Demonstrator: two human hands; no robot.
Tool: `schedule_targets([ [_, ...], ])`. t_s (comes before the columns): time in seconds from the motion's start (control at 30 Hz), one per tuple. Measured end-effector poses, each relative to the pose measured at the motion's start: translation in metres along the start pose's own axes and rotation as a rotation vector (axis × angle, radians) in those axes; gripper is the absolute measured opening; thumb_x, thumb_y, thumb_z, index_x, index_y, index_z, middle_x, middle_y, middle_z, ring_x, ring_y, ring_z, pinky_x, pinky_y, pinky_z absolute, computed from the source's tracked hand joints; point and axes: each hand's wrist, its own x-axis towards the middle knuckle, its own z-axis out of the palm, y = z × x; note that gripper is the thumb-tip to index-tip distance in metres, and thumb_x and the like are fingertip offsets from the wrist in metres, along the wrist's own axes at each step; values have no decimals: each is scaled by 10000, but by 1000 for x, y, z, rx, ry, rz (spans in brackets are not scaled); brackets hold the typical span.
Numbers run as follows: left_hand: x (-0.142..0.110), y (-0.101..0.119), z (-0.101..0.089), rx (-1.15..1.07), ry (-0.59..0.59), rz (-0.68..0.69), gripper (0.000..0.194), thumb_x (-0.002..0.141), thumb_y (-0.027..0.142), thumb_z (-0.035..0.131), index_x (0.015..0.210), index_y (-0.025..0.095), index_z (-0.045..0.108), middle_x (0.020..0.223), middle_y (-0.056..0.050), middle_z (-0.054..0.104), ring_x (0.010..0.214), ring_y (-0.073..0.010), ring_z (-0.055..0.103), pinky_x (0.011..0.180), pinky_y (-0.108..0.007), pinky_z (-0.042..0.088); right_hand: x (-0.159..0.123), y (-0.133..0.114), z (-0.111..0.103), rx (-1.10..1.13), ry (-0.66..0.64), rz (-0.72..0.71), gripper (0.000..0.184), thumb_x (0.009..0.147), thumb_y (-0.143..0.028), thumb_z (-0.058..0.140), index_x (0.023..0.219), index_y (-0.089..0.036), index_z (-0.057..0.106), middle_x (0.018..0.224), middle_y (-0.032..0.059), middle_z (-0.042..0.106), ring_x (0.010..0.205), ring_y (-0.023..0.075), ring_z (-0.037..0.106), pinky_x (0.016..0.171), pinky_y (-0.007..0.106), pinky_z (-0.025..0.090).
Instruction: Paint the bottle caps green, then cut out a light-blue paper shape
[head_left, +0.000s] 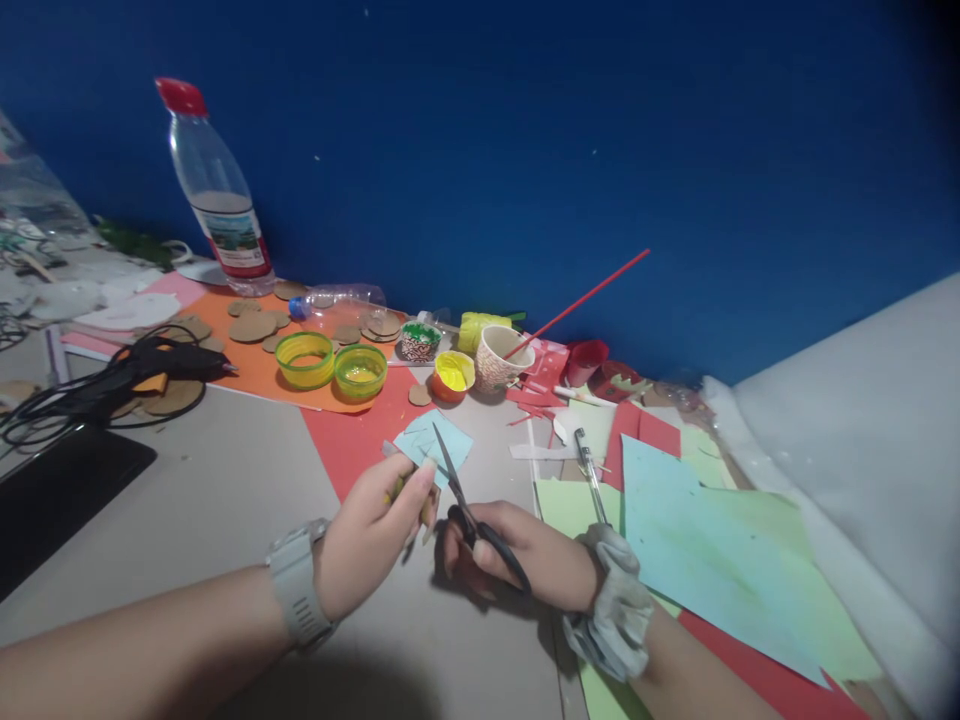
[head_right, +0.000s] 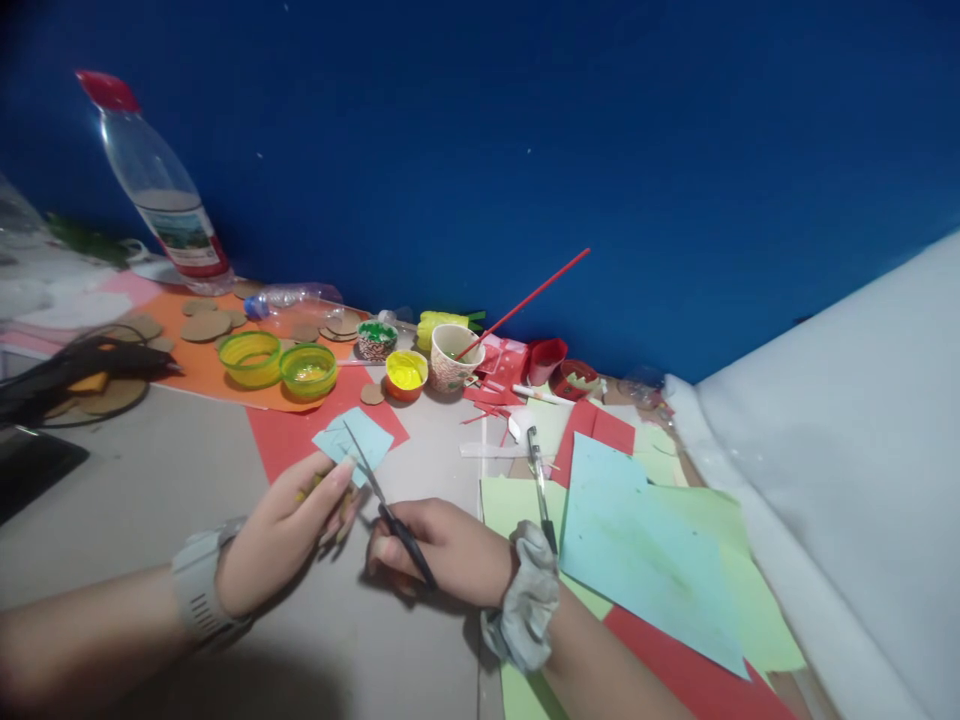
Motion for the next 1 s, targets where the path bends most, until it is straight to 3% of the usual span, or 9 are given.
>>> schedule_targets([
  [1.0,0,1,-1,47,3,6,428,964,380,376,589,187,449,510,60,422,478,-82,422,512,-215,361,0,4,4,55,48,-52,633,818,-717,478,839,-92,577,571,-27,462,482,76,418,471,200,350],
])
